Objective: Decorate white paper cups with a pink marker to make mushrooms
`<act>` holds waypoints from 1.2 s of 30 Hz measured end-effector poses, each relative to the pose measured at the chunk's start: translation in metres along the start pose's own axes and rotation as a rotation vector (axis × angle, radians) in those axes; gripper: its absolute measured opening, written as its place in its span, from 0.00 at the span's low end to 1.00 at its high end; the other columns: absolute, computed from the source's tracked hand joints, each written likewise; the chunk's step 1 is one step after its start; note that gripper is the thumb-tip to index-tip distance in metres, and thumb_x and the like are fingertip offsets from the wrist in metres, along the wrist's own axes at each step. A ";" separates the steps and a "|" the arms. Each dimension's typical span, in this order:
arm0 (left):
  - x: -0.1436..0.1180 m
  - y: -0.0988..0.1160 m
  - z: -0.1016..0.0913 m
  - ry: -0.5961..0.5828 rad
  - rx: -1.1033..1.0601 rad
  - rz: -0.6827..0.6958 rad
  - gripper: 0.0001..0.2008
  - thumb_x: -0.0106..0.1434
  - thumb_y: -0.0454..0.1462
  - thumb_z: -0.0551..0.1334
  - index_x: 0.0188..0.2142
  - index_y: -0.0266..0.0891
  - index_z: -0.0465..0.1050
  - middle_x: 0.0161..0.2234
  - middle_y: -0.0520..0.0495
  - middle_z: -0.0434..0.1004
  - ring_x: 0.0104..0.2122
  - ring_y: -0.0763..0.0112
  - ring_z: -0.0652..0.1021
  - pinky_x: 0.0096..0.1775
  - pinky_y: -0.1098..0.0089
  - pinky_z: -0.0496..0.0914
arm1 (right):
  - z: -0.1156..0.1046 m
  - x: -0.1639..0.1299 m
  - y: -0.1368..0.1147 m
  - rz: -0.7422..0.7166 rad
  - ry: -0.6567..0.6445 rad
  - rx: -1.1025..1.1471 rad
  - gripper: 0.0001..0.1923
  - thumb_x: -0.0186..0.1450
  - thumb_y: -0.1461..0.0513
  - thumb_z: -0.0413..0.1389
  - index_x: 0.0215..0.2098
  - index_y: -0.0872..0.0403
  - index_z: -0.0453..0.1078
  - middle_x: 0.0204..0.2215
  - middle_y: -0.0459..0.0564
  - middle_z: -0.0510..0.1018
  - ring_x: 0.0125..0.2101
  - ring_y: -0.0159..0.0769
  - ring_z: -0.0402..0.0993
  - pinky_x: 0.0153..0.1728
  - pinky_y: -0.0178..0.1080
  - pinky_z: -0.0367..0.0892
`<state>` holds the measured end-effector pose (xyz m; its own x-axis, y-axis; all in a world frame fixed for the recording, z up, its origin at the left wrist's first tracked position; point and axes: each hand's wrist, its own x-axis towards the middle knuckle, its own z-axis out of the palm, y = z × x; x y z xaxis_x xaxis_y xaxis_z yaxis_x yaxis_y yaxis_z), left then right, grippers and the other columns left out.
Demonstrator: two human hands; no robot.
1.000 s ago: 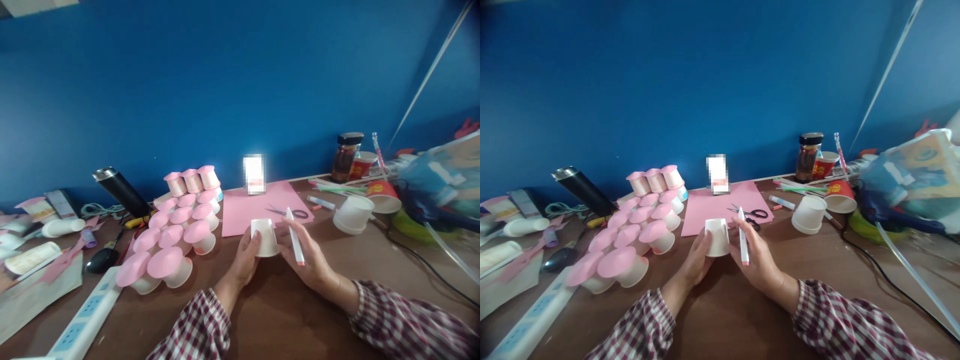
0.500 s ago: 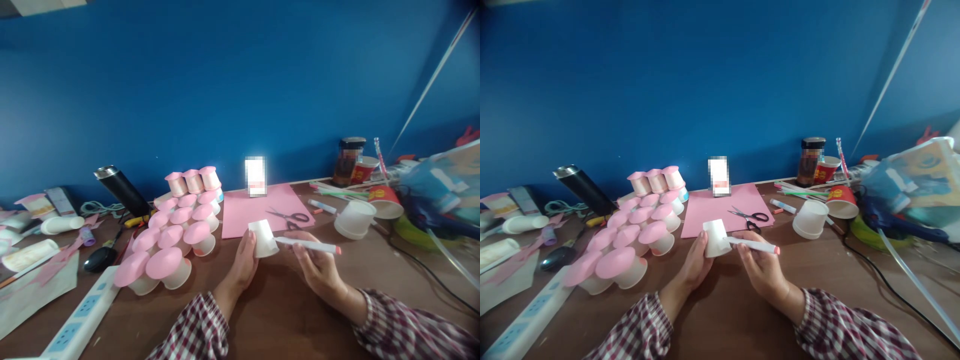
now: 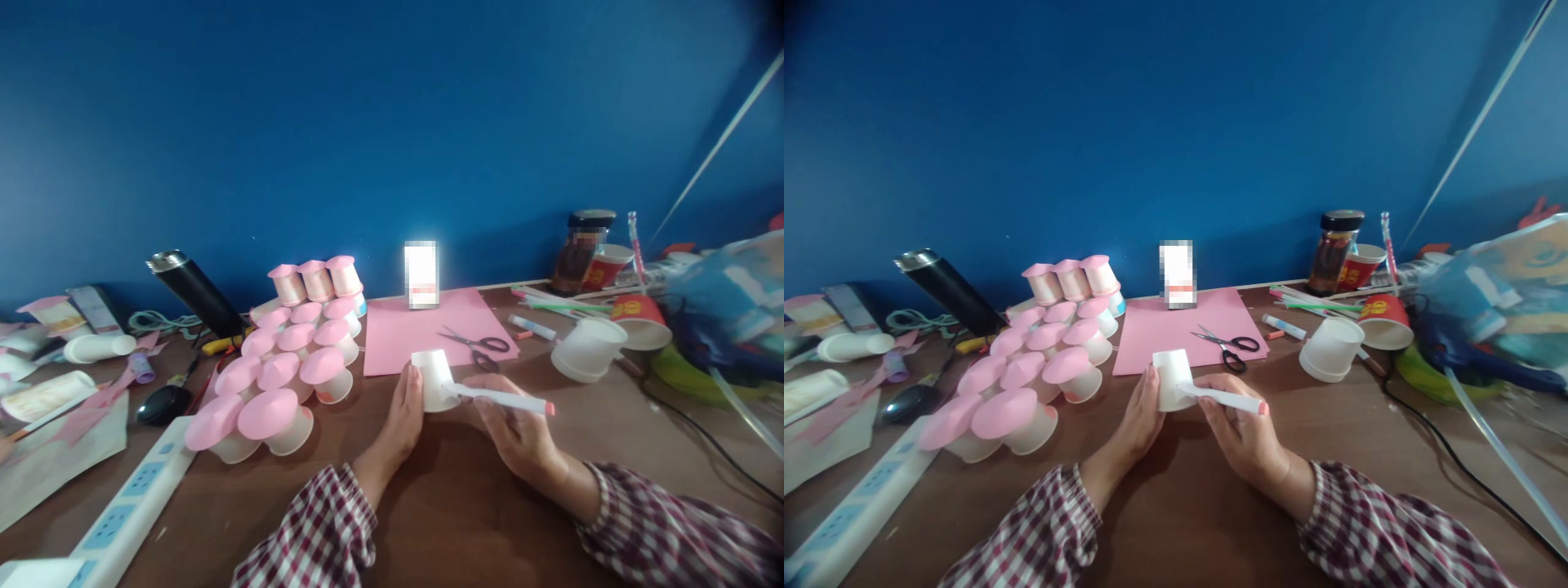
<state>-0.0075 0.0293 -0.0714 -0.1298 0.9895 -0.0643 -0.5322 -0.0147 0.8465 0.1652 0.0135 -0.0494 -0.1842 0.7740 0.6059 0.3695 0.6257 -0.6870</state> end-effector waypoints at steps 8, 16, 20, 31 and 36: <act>-0.003 0.003 0.014 -0.111 0.181 0.078 0.17 0.61 0.46 0.60 0.42 0.36 0.75 0.36 0.43 0.76 0.35 0.63 0.73 0.38 0.68 0.67 | -0.004 0.004 -0.005 -0.103 -0.015 -0.101 0.08 0.66 0.63 0.50 0.42 0.53 0.68 0.31 0.51 0.77 0.31 0.37 0.75 0.35 0.40 0.71; 0.000 -0.002 0.009 -0.092 0.195 0.067 0.17 0.62 0.47 0.58 0.44 0.38 0.74 0.43 0.43 0.76 0.46 0.60 0.72 0.47 0.69 0.65 | -0.006 0.001 -0.008 -0.073 -0.024 -0.100 0.08 0.67 0.63 0.49 0.43 0.52 0.67 0.33 0.50 0.76 0.31 0.36 0.75 0.35 0.38 0.71; 0.001 -0.003 0.007 -0.100 0.205 0.077 0.15 0.61 0.46 0.59 0.40 0.39 0.74 0.38 0.43 0.76 0.47 0.59 0.72 0.47 0.68 0.65 | -0.005 0.001 -0.006 -0.079 -0.026 -0.109 0.08 0.67 0.63 0.49 0.42 0.53 0.67 0.33 0.51 0.76 0.32 0.37 0.75 0.35 0.39 0.71; -0.004 0.007 0.014 -0.165 0.392 0.110 0.19 0.66 0.48 0.53 0.45 0.37 0.70 0.33 0.47 0.71 0.32 0.71 0.70 0.36 0.72 0.67 | -0.002 0.000 0.001 -0.098 -0.008 -0.107 0.08 0.67 0.63 0.49 0.43 0.54 0.67 0.34 0.51 0.77 0.33 0.36 0.75 0.36 0.39 0.72; -0.005 0.008 0.015 -0.156 0.428 0.111 0.20 0.66 0.48 0.53 0.46 0.35 0.69 0.32 0.47 0.70 0.31 0.72 0.70 0.35 0.72 0.68 | 0.000 -0.002 0.008 -0.110 -0.016 -0.107 0.08 0.67 0.63 0.50 0.44 0.53 0.67 0.35 0.51 0.77 0.33 0.36 0.76 0.37 0.39 0.72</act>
<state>0.0008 0.0261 -0.0562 -0.0215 0.9956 0.0915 -0.1252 -0.0935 0.9877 0.1687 0.0171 -0.0565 -0.2432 0.7032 0.6681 0.4411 0.6936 -0.5695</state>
